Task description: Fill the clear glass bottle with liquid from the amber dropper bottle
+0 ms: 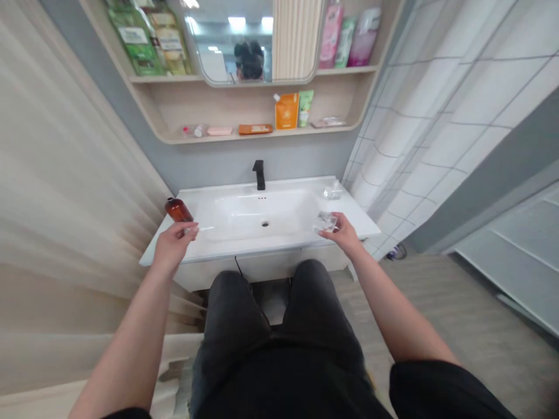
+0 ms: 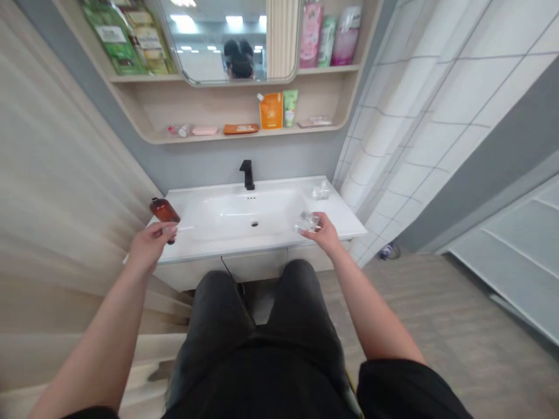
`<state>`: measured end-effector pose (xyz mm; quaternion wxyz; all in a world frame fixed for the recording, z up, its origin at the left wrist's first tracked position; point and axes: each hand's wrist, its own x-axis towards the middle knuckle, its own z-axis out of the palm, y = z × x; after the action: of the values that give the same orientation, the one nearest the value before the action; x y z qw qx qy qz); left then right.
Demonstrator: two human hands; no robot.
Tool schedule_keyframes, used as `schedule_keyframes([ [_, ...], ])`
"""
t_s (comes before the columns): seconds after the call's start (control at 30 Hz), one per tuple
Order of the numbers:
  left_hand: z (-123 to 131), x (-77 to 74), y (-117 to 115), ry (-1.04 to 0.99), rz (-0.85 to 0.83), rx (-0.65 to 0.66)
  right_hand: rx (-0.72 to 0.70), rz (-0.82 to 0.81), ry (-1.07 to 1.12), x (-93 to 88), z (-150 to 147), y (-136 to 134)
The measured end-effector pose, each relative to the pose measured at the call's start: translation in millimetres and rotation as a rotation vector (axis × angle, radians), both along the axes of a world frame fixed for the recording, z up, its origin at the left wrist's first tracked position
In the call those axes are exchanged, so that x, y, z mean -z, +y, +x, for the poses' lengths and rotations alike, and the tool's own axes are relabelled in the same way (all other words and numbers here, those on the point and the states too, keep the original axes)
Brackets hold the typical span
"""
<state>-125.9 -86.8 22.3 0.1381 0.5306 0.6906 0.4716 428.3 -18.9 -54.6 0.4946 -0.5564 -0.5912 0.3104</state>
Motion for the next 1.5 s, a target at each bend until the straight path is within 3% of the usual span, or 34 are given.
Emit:
schedule_keyframes([
  [0.07,48,-25.2,-11,-0.149,0.031,0.303,-0.13,0.003,0.048,-8.6,-23,-22],
  [0.13,91,-47.8,-21,-0.213,0.044,0.494,-0.225,-0.001,0.063,-15.9,-46,-43],
  [0.2,125,-64.3,-29,-0.22,0.055,0.6,-0.319,0.008,0.068,-21.0,-67,-62],
  [0.3,159,-74.6,-34,-0.177,0.032,0.694,-0.413,0.024,0.081,-24.0,-91,-87],
  [0.43,176,-72.1,-39,-0.088,0.014,0.712,-0.461,0.0,0.059,-21.2,-109,-111],
  [0.6,176,-76.6,-47,0.107,0.104,0.676,-0.455,0.031,-0.005,-20.7,-115,-127],
  [0.77,179,-86.3,-50,0.228,0.045,0.786,-0.454,0.06,-0.047,-29.7,-120,-133],
  [0.87,189,-83.2,-53,0.252,0.01,0.869,-0.465,0.082,-0.075,-35.5,-124,-135],
  [0.97,198,-70.2,-58,0.213,-0.007,0.913,-0.466,0.116,-0.073,-41.3,-127,-138],
  [1.17,201,-27.5,-67,-0.115,0.019,0.783,-0.461,0.111,-0.057,-53.2,-127,-147],
  [1.27,199,-13.9,-74,-0.195,0.024,0.792,-0.467,0.103,-0.047,-55.5,-126,-148],
  [1.5,195,-16.0,-78,-0.155,0.138,0.952,-0.511,0.102,-0.013,-57.8,-126,-147],
])
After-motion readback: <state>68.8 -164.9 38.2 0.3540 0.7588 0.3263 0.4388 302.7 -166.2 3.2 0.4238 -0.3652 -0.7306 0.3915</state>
